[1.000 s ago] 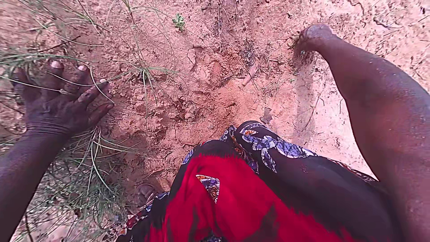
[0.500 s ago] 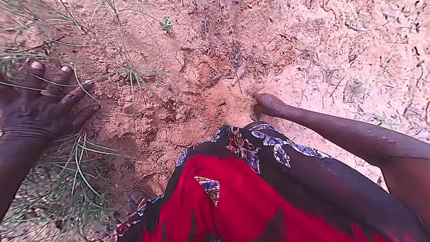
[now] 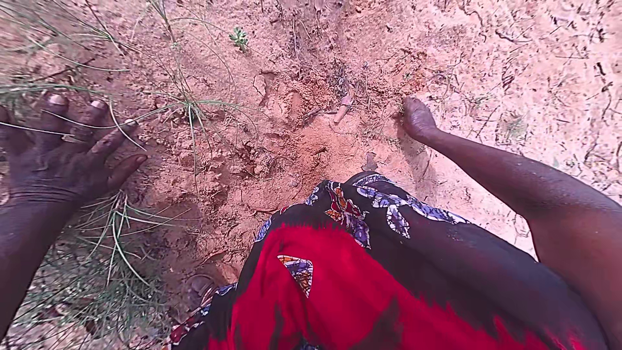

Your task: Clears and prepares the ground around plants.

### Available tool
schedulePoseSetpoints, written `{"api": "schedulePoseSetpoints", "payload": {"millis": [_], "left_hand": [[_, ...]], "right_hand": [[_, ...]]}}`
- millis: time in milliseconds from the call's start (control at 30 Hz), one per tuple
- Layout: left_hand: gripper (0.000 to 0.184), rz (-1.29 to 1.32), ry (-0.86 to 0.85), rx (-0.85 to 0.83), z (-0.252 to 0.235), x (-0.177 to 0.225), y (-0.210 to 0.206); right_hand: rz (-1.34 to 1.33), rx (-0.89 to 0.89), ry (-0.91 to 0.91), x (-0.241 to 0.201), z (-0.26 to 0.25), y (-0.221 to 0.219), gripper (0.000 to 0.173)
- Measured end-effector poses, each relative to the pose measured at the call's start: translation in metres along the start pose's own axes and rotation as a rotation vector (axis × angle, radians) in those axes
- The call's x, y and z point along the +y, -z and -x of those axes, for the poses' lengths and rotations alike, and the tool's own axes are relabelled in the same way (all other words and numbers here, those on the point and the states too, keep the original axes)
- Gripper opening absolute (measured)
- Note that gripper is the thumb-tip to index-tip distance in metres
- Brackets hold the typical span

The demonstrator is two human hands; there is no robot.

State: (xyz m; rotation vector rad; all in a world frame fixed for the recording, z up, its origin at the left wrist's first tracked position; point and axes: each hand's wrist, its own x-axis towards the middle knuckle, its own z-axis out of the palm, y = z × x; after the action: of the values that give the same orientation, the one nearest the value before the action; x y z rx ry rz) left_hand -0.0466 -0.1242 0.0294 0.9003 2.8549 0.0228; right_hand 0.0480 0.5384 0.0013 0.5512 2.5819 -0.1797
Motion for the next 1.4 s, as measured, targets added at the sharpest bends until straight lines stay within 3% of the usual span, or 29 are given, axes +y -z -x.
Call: {"api": "schedulePoseSetpoints", "payload": {"millis": [233, 367, 500, 600, 733, 867, 933, 1100, 1200, 1267, 1400], "left_hand": [[0.07, 0.013, 0.035, -0.05, -0.002, 0.01, 0.009], [0.064, -0.017, 0.086, -0.175, -0.008, 0.027, 0.026], [0.061, -0.013, 0.084, -0.183, -0.006, 0.029, 0.028], [0.059, 0.008, 0.146, -0.227, -0.008, 0.033, 0.031], [0.058, -0.016, 0.135, -0.223, -0.009, 0.035, 0.034], [0.056, -0.071, 0.146, -0.255, -0.012, 0.05, 0.047], [0.056, -0.076, 0.103, -0.14, -0.004, 0.038, 0.033], [0.079, -0.071, -0.039, 0.055, 0.013, -0.032, -0.038], [0.078, -0.055, -0.038, 0.052, 0.015, -0.038, -0.042], [0.08, -0.047, -0.02, 0.028, 0.011, -0.031, -0.035], [0.076, 0.03, -0.095, 0.169, 0.007, -0.016, -0.029]], "right_hand": [[0.061, -0.143, -0.014, -0.006, -0.002, 0.011, 0.026], [0.098, -0.196, -0.009, -0.01, 0.003, 0.011, 0.025], [0.044, -0.232, 0.143, -0.01, 0.013, -0.003, 0.029], [-0.062, -0.144, 0.229, -0.009, 0.019, -0.007, 0.031], [-0.162, 0.126, 0.068, 0.001, -0.014, 0.025, 0.039], [-0.174, 0.199, -0.076, 0.006, -0.059, 0.048, 0.044], [-0.105, 0.126, -0.102, -0.002, -0.069, 0.048, 0.05], [0.038, -0.027, -0.226, -0.034, -0.07, 0.053, 0.042], [-0.014, -0.06, -0.155, -0.035, -0.059, 0.048, 0.039], [-0.101, -0.117, -0.078, -0.048, -0.028, 0.03, 0.037], [-0.278, -0.223, 0.012, -0.071, 0.046, 0.001, 0.032]]}}
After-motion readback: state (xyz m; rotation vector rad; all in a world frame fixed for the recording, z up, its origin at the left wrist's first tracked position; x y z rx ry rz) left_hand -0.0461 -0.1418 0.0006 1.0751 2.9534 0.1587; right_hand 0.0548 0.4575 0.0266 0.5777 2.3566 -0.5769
